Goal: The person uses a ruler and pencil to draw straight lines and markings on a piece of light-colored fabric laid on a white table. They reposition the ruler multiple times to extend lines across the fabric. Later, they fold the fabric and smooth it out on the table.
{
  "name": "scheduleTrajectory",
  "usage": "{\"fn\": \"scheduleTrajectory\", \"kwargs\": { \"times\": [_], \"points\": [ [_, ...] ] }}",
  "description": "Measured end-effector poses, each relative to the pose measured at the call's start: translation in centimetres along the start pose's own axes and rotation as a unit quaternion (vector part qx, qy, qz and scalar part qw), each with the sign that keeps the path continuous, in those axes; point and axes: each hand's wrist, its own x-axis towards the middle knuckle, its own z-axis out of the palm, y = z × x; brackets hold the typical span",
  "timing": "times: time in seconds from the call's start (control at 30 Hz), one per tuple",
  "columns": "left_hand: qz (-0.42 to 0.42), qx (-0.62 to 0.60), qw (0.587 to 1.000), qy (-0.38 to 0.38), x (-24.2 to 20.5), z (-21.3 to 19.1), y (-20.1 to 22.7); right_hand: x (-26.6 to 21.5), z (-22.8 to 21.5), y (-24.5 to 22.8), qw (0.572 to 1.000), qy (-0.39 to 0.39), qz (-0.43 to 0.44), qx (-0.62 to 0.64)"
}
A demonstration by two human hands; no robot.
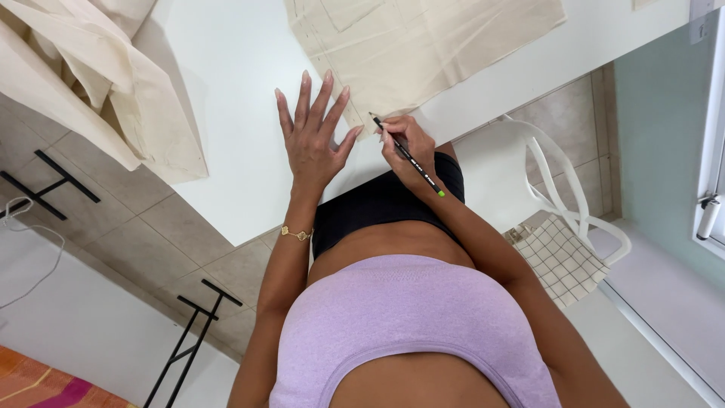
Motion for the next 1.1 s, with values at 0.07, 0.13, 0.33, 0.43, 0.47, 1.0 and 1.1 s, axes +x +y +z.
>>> {"fn": "scheduleTrajectory", "kwargs": {
  "times": [0.07,0.13,0.33,0.43,0.47,1.0,1.1],
  "points": [
    [0.000,-0.002,1.000,-0.002,0.0,-0.1,0.0,0.0,0.2,0.5,0.999,-0.008,-0.031,-0.028],
    [0.002,-0.003,1.000,-0.003,0.0,-0.1,0.1,0.1,0.1,0.7,0.996,-0.016,-0.063,-0.056],
    [0.002,-0.006,1.000,0.001,0.0,0.0,0.1,0.7,-0.7,-0.1,0.999,0.033,0.015,0.016],
    [-0.004,-0.019,1.000,-0.004,0.2,-0.1,0.2,0.6,-0.5,0.6,0.999,-0.016,-0.025,0.027],
    [-0.004,-0.017,1.000,-0.003,0.2,-0.2,0.3,0.7,-0.6,0.5,0.999,-0.012,-0.038,0.005],
    [-0.069,-0.030,0.997,0.009,-0.8,2.4,-0.3,2.2,-3.6,1.0,0.998,0.056,0.007,0.002],
    [-0.071,-0.028,0.997,0.005,-0.8,2.1,-0.1,1.2,-2.2,2.2,0.998,0.039,0.017,0.037]
  ]
}}
